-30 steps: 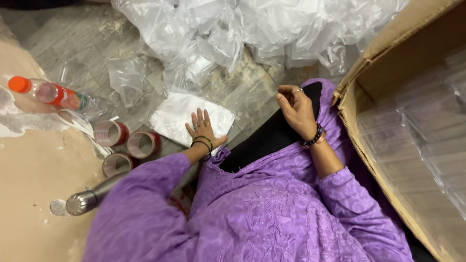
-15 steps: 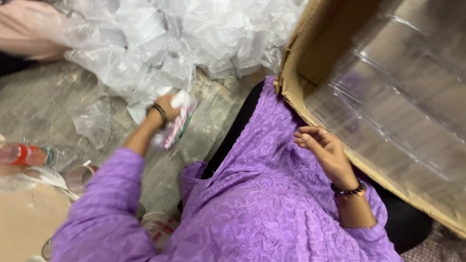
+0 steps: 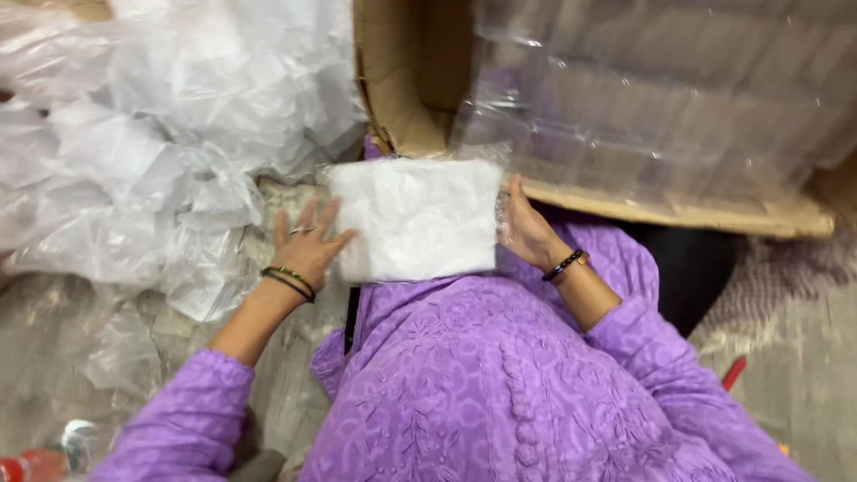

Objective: The person sits on the floor and packs clear plastic boxes into a large cardboard carton, placing plastic bags around the boxes and arranging them to fill the carton. They occasionally reposition boxes and press plastic packaging into place around the load.

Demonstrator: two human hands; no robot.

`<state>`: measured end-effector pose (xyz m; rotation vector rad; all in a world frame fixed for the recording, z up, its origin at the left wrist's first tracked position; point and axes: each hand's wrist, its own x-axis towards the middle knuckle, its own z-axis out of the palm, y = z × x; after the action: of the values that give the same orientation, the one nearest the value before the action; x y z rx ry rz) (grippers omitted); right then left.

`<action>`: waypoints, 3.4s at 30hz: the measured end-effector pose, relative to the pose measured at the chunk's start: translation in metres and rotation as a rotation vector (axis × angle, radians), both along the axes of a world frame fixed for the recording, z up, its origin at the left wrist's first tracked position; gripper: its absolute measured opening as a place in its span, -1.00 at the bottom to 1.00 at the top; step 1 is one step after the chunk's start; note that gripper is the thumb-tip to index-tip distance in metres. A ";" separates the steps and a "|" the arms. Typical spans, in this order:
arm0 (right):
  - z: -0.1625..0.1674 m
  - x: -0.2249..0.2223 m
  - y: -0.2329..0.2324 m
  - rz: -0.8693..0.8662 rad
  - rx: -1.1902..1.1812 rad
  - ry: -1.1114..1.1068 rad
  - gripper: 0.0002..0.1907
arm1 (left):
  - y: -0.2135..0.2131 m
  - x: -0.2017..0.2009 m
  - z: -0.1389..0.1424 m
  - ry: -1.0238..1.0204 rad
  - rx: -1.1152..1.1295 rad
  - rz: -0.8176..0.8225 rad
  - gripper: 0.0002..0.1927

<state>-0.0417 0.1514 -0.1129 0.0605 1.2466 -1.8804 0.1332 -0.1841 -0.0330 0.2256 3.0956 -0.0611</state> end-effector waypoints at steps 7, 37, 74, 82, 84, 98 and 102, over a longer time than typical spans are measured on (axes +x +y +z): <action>-0.043 0.027 0.057 -0.242 0.338 0.571 -0.57 | -0.014 0.005 -0.065 0.385 0.493 0.250 -0.48; -0.044 0.024 -0.039 -0.122 0.566 1.233 -0.64 | 0.106 -0.039 -0.107 0.493 0.494 0.392 -0.22; -0.017 0.031 0.018 -0.170 0.258 0.707 -0.73 | 0.102 -0.044 -0.116 0.490 0.549 0.420 -0.18; -0.013 0.030 0.036 -0.126 0.027 0.200 -0.62 | 0.105 -0.046 -0.117 0.502 0.509 0.410 -0.17; -0.021 0.028 0.024 -0.132 0.091 0.308 -0.68 | 0.106 -0.047 -0.117 0.482 0.474 0.426 -0.20; -0.031 0.005 0.134 -0.475 0.099 0.429 -0.80 | 0.099 -0.055 -0.122 0.383 0.443 0.527 -0.26; -0.042 0.007 0.118 -0.465 0.051 0.267 -0.79 | 0.096 -0.054 -0.127 0.378 0.495 0.514 -0.27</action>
<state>-0.0350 0.2691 -0.1552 0.1405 1.5626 -2.3112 0.0796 -0.0883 -0.1601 -0.6458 3.3567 0.7586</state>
